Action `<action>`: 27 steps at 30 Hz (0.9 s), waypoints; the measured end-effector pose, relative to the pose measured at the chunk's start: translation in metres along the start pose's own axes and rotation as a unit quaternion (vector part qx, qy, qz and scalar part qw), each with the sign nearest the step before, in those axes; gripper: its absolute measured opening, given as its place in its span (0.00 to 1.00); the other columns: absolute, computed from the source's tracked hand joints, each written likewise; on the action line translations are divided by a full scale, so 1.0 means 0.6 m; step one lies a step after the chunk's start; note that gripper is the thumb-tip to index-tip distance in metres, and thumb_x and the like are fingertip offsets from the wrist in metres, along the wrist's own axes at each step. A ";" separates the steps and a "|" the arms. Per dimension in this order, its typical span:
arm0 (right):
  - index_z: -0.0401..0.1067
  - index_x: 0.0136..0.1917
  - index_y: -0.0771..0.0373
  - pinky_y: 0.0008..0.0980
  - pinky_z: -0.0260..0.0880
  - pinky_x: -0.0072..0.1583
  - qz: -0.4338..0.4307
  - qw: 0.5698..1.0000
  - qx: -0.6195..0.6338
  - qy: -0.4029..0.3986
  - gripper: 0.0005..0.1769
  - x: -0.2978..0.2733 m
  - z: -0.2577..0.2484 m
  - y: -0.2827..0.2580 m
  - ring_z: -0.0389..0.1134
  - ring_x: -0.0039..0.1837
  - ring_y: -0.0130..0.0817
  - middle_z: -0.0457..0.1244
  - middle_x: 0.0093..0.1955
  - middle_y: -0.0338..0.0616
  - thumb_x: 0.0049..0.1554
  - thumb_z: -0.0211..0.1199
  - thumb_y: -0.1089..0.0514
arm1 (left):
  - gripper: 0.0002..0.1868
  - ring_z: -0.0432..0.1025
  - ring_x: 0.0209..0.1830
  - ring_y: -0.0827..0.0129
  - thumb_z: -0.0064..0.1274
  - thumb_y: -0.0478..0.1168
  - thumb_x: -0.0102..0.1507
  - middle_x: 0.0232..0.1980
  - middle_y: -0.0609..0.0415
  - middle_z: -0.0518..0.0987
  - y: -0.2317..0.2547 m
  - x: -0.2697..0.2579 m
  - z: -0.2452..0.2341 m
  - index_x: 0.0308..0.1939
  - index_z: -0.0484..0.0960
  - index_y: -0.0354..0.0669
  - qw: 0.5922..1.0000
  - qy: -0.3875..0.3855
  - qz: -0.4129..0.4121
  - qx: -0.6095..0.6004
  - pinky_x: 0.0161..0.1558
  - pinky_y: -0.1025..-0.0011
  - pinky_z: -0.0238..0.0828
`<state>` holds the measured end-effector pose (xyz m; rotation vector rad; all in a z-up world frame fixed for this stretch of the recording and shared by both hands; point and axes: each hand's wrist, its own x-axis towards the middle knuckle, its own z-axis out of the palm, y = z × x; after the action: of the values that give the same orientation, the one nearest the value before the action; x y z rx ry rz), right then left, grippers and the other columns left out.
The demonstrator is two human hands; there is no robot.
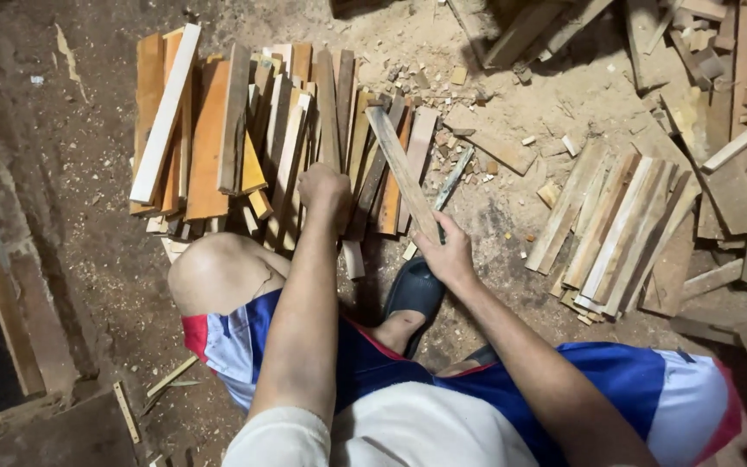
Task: Marking and inspecting wooden strips with a pencil in a workshop environment.
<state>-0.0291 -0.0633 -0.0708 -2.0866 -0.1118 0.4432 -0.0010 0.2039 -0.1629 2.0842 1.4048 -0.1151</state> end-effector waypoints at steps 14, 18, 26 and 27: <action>0.73 0.68 0.62 0.34 0.77 0.53 -0.006 0.972 0.236 0.011 0.36 0.025 -0.111 -0.034 0.69 0.54 0.34 0.68 0.59 0.56 0.49 0.79 0.52 | 0.23 0.80 0.33 0.66 0.66 0.25 0.52 0.38 0.49 0.80 0.081 -0.301 -0.021 0.50 0.77 0.32 0.771 -0.364 0.148 -0.501 0.36 0.70 0.83; 0.73 0.69 0.60 0.35 0.77 0.50 0.035 0.971 0.235 0.021 0.42 0.004 -0.160 -0.032 0.69 0.49 0.36 0.67 0.52 0.56 0.42 0.84 0.56 | 0.37 0.74 0.58 0.63 0.64 0.21 0.50 0.59 0.48 0.79 0.099 -0.329 -0.054 0.63 0.76 0.38 0.729 -0.373 0.229 -0.526 0.55 0.66 0.77; 0.73 0.69 0.62 0.36 0.66 0.65 -0.061 0.991 0.109 0.054 0.42 -0.041 -0.235 0.001 0.65 0.61 0.34 0.67 0.63 0.55 0.43 0.84 0.58 | 0.31 0.81 0.51 0.57 0.61 0.32 0.60 0.56 0.42 0.83 0.144 -0.341 -0.104 0.66 0.69 0.41 0.648 -0.433 0.155 -0.607 0.41 0.64 0.85; 0.73 0.68 0.63 0.37 0.67 0.64 -0.104 0.987 0.096 0.078 0.41 -0.044 -0.239 0.012 0.66 0.60 0.33 0.68 0.61 0.55 0.43 0.83 0.59 | 0.30 0.80 0.53 0.55 0.61 0.31 0.60 0.57 0.42 0.82 0.144 -0.349 -0.100 0.66 0.69 0.43 0.627 -0.453 0.150 -0.616 0.41 0.59 0.86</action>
<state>-0.0034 -0.1894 -0.0025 -1.8878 -0.1861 0.1570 -0.0323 0.0449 0.0058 0.7479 0.2095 -0.0225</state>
